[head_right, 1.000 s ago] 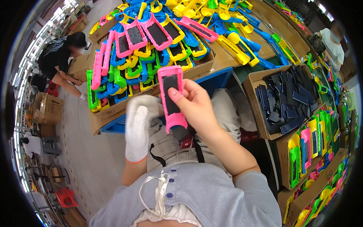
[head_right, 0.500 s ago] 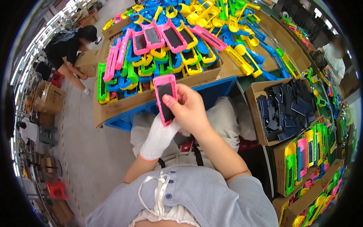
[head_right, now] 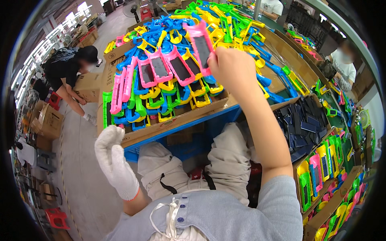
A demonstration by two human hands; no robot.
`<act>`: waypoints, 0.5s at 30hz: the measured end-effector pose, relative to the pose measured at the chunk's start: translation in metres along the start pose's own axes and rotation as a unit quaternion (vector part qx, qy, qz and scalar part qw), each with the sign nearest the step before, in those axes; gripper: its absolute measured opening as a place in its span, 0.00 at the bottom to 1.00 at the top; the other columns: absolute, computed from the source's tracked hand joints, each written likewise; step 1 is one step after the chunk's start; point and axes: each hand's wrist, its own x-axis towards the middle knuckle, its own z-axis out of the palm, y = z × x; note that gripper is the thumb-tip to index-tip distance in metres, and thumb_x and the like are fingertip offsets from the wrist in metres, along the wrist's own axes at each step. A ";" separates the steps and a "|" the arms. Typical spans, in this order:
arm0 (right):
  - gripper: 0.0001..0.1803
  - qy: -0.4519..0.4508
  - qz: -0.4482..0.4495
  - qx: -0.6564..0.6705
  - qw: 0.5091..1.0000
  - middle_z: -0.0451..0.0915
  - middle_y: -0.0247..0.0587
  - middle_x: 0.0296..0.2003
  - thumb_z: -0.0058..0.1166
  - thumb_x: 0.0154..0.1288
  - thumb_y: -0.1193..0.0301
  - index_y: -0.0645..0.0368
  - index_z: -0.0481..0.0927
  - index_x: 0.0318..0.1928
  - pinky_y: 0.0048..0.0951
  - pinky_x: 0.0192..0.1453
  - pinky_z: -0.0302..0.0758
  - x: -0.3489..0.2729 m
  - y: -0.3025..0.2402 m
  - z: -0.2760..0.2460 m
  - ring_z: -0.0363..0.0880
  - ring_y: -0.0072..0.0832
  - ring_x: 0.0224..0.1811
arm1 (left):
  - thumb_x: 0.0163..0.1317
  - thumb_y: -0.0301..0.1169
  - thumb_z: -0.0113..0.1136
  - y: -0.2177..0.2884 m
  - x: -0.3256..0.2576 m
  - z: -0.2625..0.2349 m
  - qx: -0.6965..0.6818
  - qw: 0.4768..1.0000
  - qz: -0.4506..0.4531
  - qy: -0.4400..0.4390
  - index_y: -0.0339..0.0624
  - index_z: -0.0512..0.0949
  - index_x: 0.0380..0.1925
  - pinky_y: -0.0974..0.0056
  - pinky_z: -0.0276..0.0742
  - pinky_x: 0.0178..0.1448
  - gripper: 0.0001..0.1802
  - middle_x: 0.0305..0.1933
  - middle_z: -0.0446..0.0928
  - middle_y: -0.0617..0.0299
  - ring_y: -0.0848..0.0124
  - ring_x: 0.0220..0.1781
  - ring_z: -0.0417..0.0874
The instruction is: Assemble plastic toy parts by fitting components together.
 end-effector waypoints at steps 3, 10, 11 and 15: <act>0.19 -0.020 0.011 -0.064 0.998 0.76 0.48 0.20 0.47 0.60 0.58 0.60 0.77 0.23 0.44 0.31 0.72 0.032 0.011 0.025 0.77 0.46 0.26 | 0.58 0.18 0.46 -0.014 -0.001 -0.012 0.049 0.998 -0.040 -0.010 0.31 0.70 0.46 0.64 0.71 0.57 0.15 0.51 0.71 0.54 0.67 0.52 0.74; 0.24 -0.246 0.056 0.123 0.960 0.79 0.53 0.30 0.46 0.64 0.53 0.65 0.80 0.34 0.40 0.39 0.72 0.051 0.021 0.037 0.78 0.45 0.34 | 0.61 0.20 0.41 -0.017 0.009 -0.057 0.140 0.982 -0.083 0.096 0.31 0.70 0.45 0.63 0.70 0.59 0.13 0.47 0.71 0.56 0.69 0.49 0.74; 0.24 -0.209 0.082 0.127 0.966 0.80 0.53 0.34 0.45 0.64 0.52 0.63 0.79 0.37 0.41 0.42 0.72 0.052 0.043 0.045 0.78 0.46 0.38 | 0.63 0.22 0.41 -0.020 0.012 -0.064 0.160 0.977 -0.099 0.099 0.32 0.70 0.46 0.64 0.69 0.59 0.13 0.47 0.70 0.56 0.69 0.49 0.74; 0.25 -0.241 0.167 0.058 0.954 0.78 0.53 0.46 0.46 0.63 0.52 0.59 0.74 0.50 0.40 0.53 0.71 0.031 0.093 0.084 0.75 0.48 0.50 | 0.67 0.27 0.42 -0.044 0.029 -0.089 0.135 0.975 -0.124 0.123 0.33 0.69 0.48 0.63 0.68 0.60 0.13 0.48 0.70 0.56 0.68 0.51 0.72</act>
